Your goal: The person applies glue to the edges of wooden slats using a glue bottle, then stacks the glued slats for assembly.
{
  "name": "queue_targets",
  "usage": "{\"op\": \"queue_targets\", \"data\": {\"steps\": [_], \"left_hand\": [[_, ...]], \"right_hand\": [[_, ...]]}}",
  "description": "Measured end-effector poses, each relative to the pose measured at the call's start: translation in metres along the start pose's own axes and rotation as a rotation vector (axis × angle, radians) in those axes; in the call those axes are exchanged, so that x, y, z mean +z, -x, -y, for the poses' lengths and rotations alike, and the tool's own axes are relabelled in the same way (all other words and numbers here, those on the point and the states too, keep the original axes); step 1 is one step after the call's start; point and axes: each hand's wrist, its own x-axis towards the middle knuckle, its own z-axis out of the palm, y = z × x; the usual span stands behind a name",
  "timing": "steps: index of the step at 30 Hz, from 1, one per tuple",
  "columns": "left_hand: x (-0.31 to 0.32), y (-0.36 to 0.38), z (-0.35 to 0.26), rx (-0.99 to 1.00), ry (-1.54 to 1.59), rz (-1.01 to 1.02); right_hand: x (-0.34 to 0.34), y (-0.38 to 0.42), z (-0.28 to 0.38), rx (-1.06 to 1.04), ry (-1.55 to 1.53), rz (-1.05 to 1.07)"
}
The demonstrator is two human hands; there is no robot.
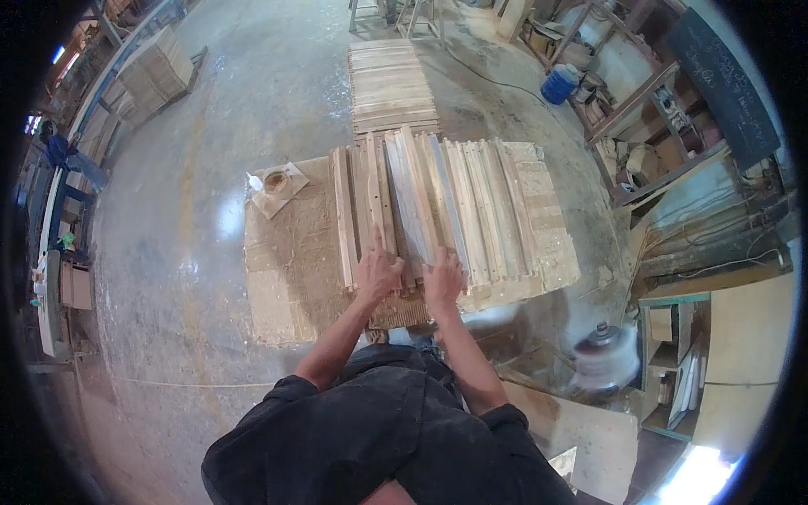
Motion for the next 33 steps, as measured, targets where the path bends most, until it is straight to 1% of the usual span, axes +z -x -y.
{"op": "queue_targets", "data": {"steps": [2,4,5,7,8,10,11,14,17,20,23,26,29,30,32,33], "left_hand": [[0.0,-0.003,0.014,0.016,0.111,0.004],[-0.019,0.004,0.023,0.027,0.11,-0.073],[-0.032,0.009,0.028,0.032,0.11,-0.112],[-0.064,0.025,0.042,-0.055,0.284,-0.067],[-0.079,0.036,0.051,-0.103,0.37,-0.048],[-0.099,0.066,0.066,-0.119,0.396,-0.075],[-0.105,0.081,0.076,-0.131,0.408,-0.092],[-0.097,0.11,0.125,-0.092,0.085,-0.203],[-0.063,0.122,0.176,-0.161,-0.158,-0.225],[-0.024,0.129,0.217,-0.113,-0.351,-0.27],[-0.02,0.13,0.208,-0.159,-0.35,-0.281],[-0.027,0.129,0.205,-0.184,-0.29,-0.285],[-0.031,0.129,0.196,-0.135,-0.423,-0.392],[-0.034,0.122,0.186,-0.079,-0.322,-0.419],[-0.035,0.115,0.159,0.026,-0.12,-0.45],[-0.033,0.107,0.144,0.012,0.152,-0.323]], "right_hand": [[0.001,-0.007,-0.001,0.081,-0.048,0.057],[0.004,-0.01,-0.006,0.16,-0.098,0.137],[0.004,-0.012,-0.009,0.16,-0.092,0.171],[0.001,-0.014,-0.01,0.154,-0.081,0.239],[0.003,-0.015,-0.01,0.158,-0.078,0.235],[0.008,-0.012,-0.008,0.155,-0.073,0.239],[0.009,-0.007,-0.008,0.119,-0.094,0.198],[0.003,0.004,-0.003,-0.018,-0.141,0.081],[-0.022,0.019,0.03,-0.223,0.178,-0.12],[-0.003,0.044,0.037,-0.357,0.033,0.18],[0.012,0.063,0.051,-0.159,0.027,0.485],[0.034,0.064,0.045,-0.147,-0.022,0.411],[0.02,0.058,0.036,-0.121,-0.158,0.364],[0.009,0.054,0.035,0.007,-0.341,0.505],[-0.002,0.057,0.035,0.153,-0.819,0.625],[-0.008,0.062,0.034,0.231,-1.058,0.684]]}}
